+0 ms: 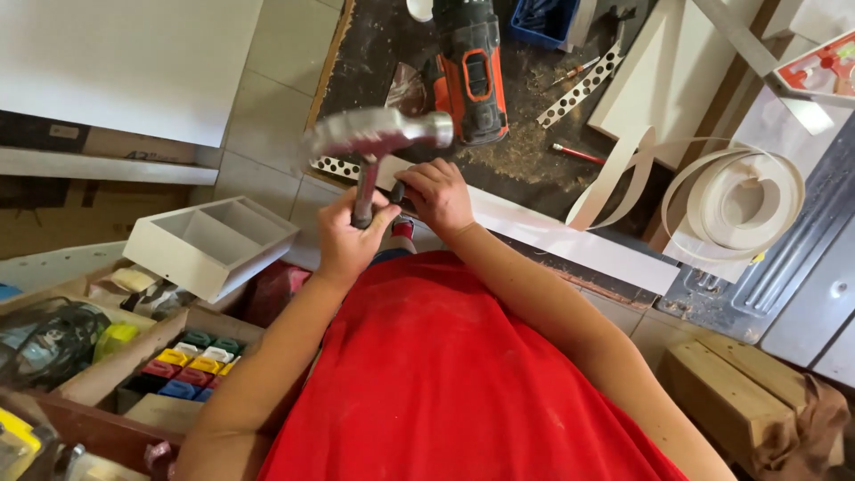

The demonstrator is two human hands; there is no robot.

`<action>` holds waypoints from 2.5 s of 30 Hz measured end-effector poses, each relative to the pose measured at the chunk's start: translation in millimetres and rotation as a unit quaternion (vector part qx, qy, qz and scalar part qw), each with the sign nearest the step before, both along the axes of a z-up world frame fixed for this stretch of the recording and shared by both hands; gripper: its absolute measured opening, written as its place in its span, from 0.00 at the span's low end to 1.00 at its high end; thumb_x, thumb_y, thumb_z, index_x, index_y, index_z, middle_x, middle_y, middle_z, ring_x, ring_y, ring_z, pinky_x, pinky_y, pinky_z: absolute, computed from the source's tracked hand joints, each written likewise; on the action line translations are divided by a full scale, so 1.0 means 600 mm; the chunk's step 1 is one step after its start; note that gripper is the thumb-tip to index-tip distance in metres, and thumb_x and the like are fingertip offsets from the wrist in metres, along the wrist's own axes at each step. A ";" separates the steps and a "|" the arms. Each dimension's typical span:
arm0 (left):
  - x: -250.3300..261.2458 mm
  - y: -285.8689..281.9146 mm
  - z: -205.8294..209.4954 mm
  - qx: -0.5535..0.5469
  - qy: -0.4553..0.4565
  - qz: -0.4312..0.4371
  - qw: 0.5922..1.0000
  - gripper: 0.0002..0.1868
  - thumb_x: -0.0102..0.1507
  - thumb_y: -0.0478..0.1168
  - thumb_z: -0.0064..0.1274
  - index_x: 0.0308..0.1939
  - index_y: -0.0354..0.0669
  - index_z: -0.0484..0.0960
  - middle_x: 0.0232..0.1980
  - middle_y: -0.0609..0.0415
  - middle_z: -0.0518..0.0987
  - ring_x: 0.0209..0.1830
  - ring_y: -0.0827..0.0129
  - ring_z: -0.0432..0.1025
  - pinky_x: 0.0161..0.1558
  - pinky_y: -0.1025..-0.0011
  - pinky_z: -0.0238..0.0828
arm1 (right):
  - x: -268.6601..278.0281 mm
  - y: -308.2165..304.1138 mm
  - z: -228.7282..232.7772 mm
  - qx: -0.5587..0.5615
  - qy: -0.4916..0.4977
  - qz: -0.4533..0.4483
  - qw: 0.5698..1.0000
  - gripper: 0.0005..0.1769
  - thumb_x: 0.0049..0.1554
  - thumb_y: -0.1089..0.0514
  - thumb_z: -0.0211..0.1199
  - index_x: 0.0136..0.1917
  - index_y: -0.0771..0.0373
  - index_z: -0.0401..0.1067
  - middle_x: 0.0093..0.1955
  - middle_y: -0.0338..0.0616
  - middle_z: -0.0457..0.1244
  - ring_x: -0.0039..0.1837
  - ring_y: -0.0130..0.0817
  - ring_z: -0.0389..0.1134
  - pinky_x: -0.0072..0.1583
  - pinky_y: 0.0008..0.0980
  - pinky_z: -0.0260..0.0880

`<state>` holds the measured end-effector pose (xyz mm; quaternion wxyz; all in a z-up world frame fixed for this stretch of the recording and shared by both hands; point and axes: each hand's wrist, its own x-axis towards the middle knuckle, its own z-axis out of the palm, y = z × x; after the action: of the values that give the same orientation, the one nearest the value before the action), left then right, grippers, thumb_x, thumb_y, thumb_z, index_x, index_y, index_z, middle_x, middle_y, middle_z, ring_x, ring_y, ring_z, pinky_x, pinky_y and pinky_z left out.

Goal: The person is seen applying a strip to a wooden board, hammering it down, and then using a power drill to secure it.

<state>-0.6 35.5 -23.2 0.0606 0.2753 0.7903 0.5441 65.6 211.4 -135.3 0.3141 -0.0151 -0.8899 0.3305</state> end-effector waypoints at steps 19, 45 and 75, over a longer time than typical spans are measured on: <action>-0.026 0.001 0.014 0.057 -0.224 0.077 0.970 0.10 0.63 0.30 0.67 0.48 0.35 0.86 0.22 0.49 0.78 0.16 0.71 0.73 0.21 0.76 0.72 | 0.047 0.015 0.029 0.017 -0.009 -0.005 1.000 0.06 0.64 0.54 0.68 0.44 0.55 0.81 0.48 0.38 0.69 0.49 0.42 0.69 0.52 0.38 0.70; -0.002 0.032 0.010 -0.011 -0.204 0.033 0.978 0.12 0.60 0.33 0.71 0.46 0.35 0.88 0.18 0.46 0.76 0.14 0.70 0.72 0.19 0.76 0.71 | 0.042 0.004 0.008 -0.086 -0.002 0.020 0.996 0.02 0.60 0.61 0.71 0.46 0.62 0.82 0.50 0.43 0.72 0.50 0.45 0.74 0.53 0.38 0.77; 0.026 -0.192 0.080 -0.232 0.024 -0.011 0.972 0.17 0.69 0.55 0.61 0.42 0.45 0.86 0.25 0.47 0.80 0.29 0.46 0.79 0.32 0.56 0.75 | 0.002 -0.010 -0.023 -0.117 0.038 0.068 0.990 0.11 0.65 0.51 0.67 0.52 0.59 0.81 0.47 0.42 0.72 0.46 0.47 0.73 0.49 0.40 0.76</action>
<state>15.0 -79.8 24.7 0.1103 0.2752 0.8931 0.3382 66.9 205.3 -148.9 0.3203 0.0217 -0.8317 0.4529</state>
